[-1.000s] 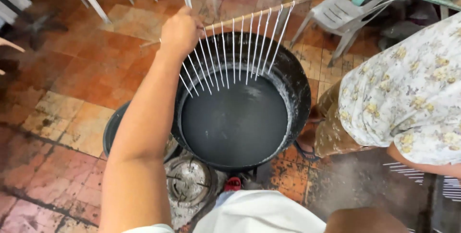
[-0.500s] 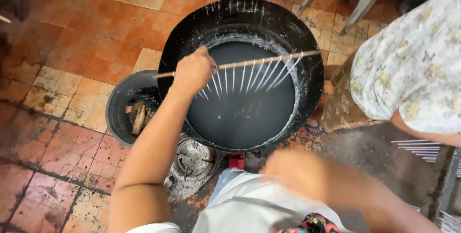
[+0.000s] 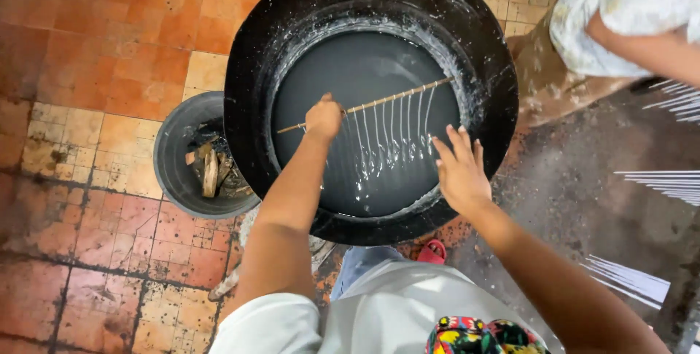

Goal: Dipping a rack of wicks into a vat of molten wax and hanging them on a frame to dry and build up layers.

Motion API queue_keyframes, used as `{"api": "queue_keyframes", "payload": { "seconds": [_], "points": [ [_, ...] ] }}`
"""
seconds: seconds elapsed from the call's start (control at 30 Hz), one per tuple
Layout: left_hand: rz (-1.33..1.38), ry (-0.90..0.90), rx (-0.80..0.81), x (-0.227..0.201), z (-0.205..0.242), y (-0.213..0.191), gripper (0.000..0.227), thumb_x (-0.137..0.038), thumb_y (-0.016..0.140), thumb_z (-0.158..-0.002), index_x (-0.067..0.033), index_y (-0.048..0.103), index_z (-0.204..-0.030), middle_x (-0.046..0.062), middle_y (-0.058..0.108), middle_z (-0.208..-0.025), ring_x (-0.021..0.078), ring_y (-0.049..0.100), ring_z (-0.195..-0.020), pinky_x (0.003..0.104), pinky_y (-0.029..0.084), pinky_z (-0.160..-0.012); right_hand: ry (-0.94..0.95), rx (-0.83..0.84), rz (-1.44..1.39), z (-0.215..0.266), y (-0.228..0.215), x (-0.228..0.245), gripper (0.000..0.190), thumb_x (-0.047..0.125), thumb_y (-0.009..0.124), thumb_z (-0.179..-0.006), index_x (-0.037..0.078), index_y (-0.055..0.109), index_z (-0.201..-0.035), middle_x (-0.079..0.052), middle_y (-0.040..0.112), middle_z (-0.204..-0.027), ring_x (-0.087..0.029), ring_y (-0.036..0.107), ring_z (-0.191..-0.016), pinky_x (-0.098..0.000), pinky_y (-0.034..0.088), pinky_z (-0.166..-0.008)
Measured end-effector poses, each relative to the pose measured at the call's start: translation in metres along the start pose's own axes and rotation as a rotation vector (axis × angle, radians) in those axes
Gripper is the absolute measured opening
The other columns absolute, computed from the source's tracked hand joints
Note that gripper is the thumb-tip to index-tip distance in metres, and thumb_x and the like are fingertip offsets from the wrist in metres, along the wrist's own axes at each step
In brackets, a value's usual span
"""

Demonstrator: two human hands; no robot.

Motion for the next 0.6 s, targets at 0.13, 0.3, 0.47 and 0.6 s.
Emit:
{"api": "queue_keyframes", "payload": {
  "seconds": [0.13,0.3,0.47,0.6],
  "points": [
    [0.030,-0.004,0.041,0.014,-0.018,0.032,0.018,-0.022,0.076,-0.094,-0.0141,0.081,-0.109,0.013,0.063,-0.136,0.0415,0.071,-0.111,0.052,0.059,-0.096,0.001,-0.165,-0.051,0.009,-0.001,0.004,0.045,0.021,0.048,-0.106,0.017,0.050,-0.150,-0.012,0.033,-0.163,-0.038,0.026,-0.155,-0.0618,0.027,-0.121],
    [0.135,-0.093,0.076,0.025,-0.038,0.068,0.018,-0.020,0.072,-0.094,-0.0154,0.081,-0.109,0.013,0.067,-0.128,0.0397,0.072,-0.111,0.053,0.058,-0.097,0.038,-0.254,-0.117,0.014,-0.002,0.005,0.041,0.016,0.053,-0.103,0.019,0.058,-0.143,-0.009,0.041,-0.160,-0.036,0.031,-0.155,-0.0593,0.026,-0.123],
    [0.111,-0.099,0.109,0.034,-0.057,0.092,0.018,-0.023,0.073,-0.095,-0.0160,0.081,-0.108,0.012,0.068,-0.127,0.0389,0.072,-0.111,0.052,0.058,-0.096,0.086,-0.262,-0.139,0.018,-0.005,0.010,0.039,0.017,0.051,-0.104,0.020,0.060,-0.141,-0.008,0.044,-0.160,-0.034,0.032,-0.155,-0.0564,0.025,-0.124],
    [0.080,-0.097,0.133,0.036,-0.062,0.097,0.018,-0.025,0.072,-0.095,-0.0162,0.082,-0.107,0.011,0.067,-0.129,0.0391,0.072,-0.110,0.052,0.059,-0.096,0.101,-0.229,-0.114,0.020,-0.002,0.008,0.040,0.021,0.047,-0.104,0.022,0.059,-0.142,-0.006,0.044,-0.159,-0.032,0.032,-0.155,-0.0545,0.025,-0.125]
  ]
}}
Point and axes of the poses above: each hand's wrist, its own z-axis away from the middle knuckle, its own y-axis out of the palm, x = y × z, the point moved 1 cm from there along -z, towards the middle knuckle
